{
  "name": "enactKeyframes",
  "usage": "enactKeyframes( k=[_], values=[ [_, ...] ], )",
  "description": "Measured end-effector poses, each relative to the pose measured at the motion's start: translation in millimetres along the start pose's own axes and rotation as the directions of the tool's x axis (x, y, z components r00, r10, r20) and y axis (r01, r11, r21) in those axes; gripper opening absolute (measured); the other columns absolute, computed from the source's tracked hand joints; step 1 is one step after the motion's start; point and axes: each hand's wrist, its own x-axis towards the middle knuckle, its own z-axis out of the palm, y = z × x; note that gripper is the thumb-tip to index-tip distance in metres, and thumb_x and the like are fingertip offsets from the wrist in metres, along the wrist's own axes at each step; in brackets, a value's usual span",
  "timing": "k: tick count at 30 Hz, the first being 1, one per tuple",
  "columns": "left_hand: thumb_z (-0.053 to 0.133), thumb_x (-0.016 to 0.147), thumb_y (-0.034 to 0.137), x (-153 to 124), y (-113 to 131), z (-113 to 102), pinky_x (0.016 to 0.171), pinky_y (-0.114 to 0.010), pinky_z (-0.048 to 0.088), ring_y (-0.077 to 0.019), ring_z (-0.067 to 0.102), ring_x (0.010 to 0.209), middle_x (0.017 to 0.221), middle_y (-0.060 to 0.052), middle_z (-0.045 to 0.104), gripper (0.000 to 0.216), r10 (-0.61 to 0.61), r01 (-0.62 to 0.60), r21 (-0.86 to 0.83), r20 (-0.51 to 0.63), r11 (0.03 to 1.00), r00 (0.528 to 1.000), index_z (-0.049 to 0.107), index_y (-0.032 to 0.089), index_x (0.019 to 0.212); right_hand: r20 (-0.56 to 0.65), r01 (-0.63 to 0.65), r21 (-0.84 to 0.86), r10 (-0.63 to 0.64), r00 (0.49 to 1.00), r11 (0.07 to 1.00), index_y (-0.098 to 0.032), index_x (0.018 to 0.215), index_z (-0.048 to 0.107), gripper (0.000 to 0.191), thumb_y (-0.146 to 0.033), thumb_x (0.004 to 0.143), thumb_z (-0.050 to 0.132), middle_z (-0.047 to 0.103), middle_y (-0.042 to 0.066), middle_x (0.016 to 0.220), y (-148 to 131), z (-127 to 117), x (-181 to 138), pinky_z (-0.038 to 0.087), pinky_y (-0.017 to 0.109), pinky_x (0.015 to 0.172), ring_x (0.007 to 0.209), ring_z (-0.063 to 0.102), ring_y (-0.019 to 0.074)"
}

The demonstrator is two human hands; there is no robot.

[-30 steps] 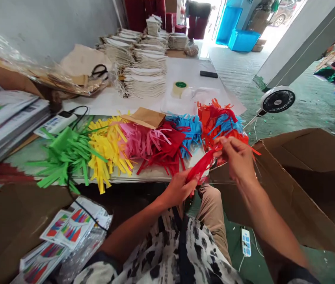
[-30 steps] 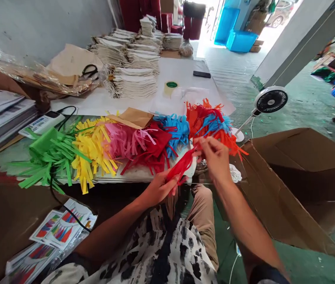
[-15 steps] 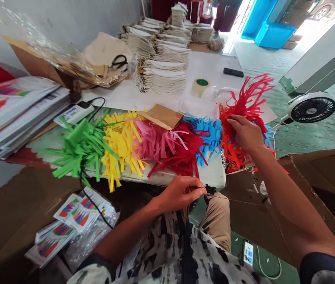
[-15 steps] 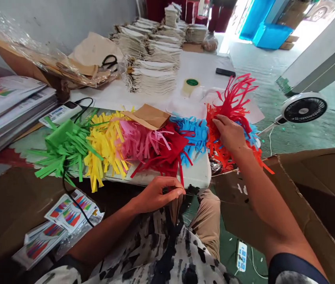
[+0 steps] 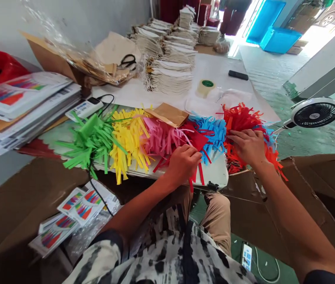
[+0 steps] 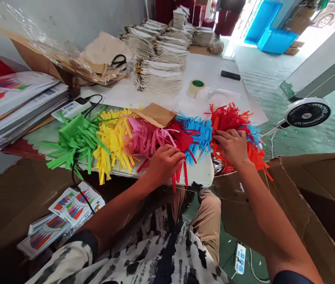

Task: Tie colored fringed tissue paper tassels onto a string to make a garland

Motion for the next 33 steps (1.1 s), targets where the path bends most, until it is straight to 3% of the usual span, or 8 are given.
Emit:
enactKeyframes(
  k=[5,8,13,17,20,22,29,33],
  values=[
    [0.064,0.100,0.027,3,-12,4,0.100,-0.048,0.046,-0.0290,0.060,0.115,0.116,-0.007,0.073,0.017,-0.003,-0.009,0.201,0.060,0.980,0.998,0.072,0.021,0.114,-0.122,-0.061,0.078,0.071,0.990,0.995,-0.025,0.120,0.079,0.028,-0.026,0.100,0.060,0.076,0.008,0.126,-35,-24,-5,0.038,0.044,0.090,0.108,0.063,0.0283],
    [0.059,0.101,0.021,-1,-22,2,0.102,-0.048,0.045,-0.0291,0.060,0.117,0.119,-0.008,0.073,0.020,-0.020,0.006,0.232,0.055,0.973,0.998,0.071,0.021,0.117,-0.109,0.007,0.181,0.013,0.994,0.983,-0.024,0.123,0.077,0.030,-0.026,0.103,0.055,0.077,0.008,0.122,-70,-30,-2,0.043,0.043,0.090,0.107,0.066,0.0262],
    [0.058,0.103,0.028,-3,-36,-4,0.102,-0.046,0.047,-0.0275,0.063,0.114,0.117,-0.008,0.075,0.019,-0.011,0.006,0.184,0.024,0.983,1.000,0.073,0.019,0.113,-0.032,0.134,0.237,-0.130,0.991,0.962,-0.025,0.150,0.060,0.046,-0.022,0.105,0.051,0.056,0.008,0.158,-131,-12,20,0.044,0.046,0.107,0.139,0.054,0.0300],
    [0.051,0.107,0.029,-3,-58,-28,0.100,-0.040,0.048,-0.0243,0.065,0.109,0.111,-0.009,0.076,0.025,-0.104,0.120,0.142,-0.113,0.983,0.988,0.073,0.018,0.109,0.045,0.178,0.286,-0.199,0.979,0.941,-0.026,0.148,0.063,0.043,-0.024,0.107,0.048,0.058,0.006,0.156,-157,13,43,0.043,0.050,0.111,0.148,0.047,0.0317],
    [0.050,0.106,0.032,1,-88,-53,0.105,-0.045,0.045,-0.0309,0.062,0.117,0.119,-0.015,0.073,0.031,-0.320,0.389,0.246,-0.278,0.888,0.906,0.070,0.015,0.121,0.067,0.187,0.315,-0.218,0.974,0.931,-0.026,0.149,0.061,0.045,-0.022,0.107,0.048,0.060,0.006,0.154,-165,25,52,0.044,0.050,0.110,0.147,0.049,0.0319],
    [0.054,0.104,0.037,6,-112,-66,0.108,-0.048,0.043,-0.0349,0.058,0.125,0.129,-0.018,0.070,0.039,-0.431,0.515,0.288,-0.310,0.807,0.848,0.066,0.013,0.132,0.064,0.188,0.315,-0.218,0.974,0.930,-0.026,0.150,0.061,0.047,-0.019,0.106,0.048,0.060,0.006,0.153,-169,31,57,0.044,0.049,0.110,0.146,0.050,0.0312],
    [0.060,0.095,0.050,32,-180,-79,0.101,-0.047,0.048,-0.0372,0.060,0.124,0.126,-0.016,0.074,0.046,-0.694,0.705,0.281,-0.154,0.651,0.703,0.074,0.019,0.125,0.088,0.193,0.281,-0.226,0.970,0.940,-0.024,0.149,0.060,0.048,-0.016,0.104,0.049,0.061,0.007,0.153,-186,42,79,0.043,0.047,0.109,0.146,0.051,0.0317],
    [0.070,0.087,0.041,42,-201,-84,0.089,-0.039,0.049,-0.0321,0.067,0.108,0.110,-0.010,0.080,0.030,-0.756,0.745,0.190,-0.024,0.639,0.654,0.081,0.023,0.108,0.079,0.213,0.280,-0.243,0.967,0.936,-0.024,0.145,0.063,0.046,-0.014,0.104,0.045,0.062,0.007,0.151,-187,44,96,0.045,0.046,0.108,0.146,0.051,0.0297]
  ],
)
